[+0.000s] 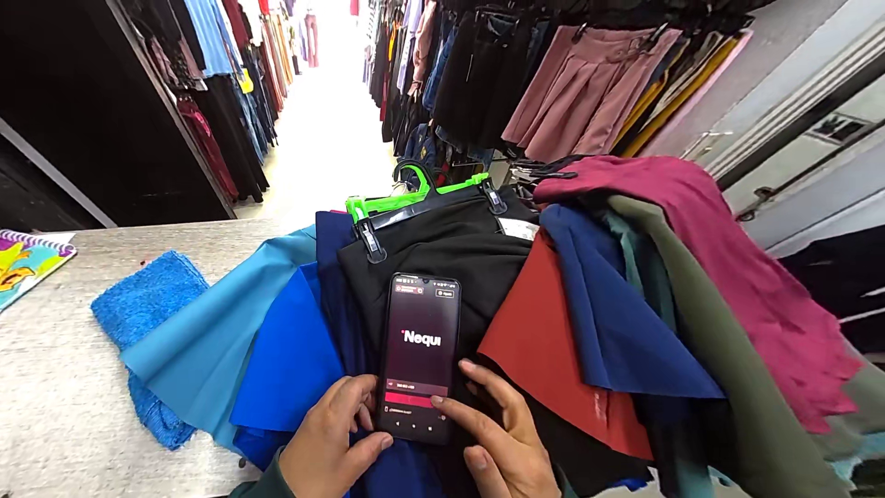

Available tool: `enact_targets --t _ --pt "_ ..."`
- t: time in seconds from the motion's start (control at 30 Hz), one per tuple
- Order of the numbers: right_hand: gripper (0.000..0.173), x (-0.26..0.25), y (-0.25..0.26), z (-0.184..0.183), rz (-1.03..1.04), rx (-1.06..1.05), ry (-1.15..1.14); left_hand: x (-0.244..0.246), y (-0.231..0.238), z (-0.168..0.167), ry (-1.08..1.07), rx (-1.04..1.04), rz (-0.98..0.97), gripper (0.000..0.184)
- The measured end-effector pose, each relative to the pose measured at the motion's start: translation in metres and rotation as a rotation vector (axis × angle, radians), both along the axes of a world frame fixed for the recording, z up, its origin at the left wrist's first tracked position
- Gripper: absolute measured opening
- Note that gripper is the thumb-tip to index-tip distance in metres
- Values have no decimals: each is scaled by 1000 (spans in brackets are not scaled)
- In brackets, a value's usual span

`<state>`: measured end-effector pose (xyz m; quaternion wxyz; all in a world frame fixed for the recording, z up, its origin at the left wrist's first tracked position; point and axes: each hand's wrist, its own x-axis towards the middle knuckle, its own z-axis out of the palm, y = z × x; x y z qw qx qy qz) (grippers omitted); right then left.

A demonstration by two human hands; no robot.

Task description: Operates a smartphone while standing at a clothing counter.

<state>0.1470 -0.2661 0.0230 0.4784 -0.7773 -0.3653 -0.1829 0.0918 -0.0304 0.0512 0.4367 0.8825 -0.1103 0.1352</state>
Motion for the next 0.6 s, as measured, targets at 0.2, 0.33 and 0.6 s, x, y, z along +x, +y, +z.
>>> enact_targets --t 0.2,0.33,0.6 --pt "43 -2 -1 2 -47 44 -16 2 3 6 0 -3 -45 48" --pt "41 -2 -4 0 -44 43 -26 1 2 9 33 -9 -44 48" --pt "35 -3 -8 0 15 55 -76 0 1 7 35 -28 -41 49"
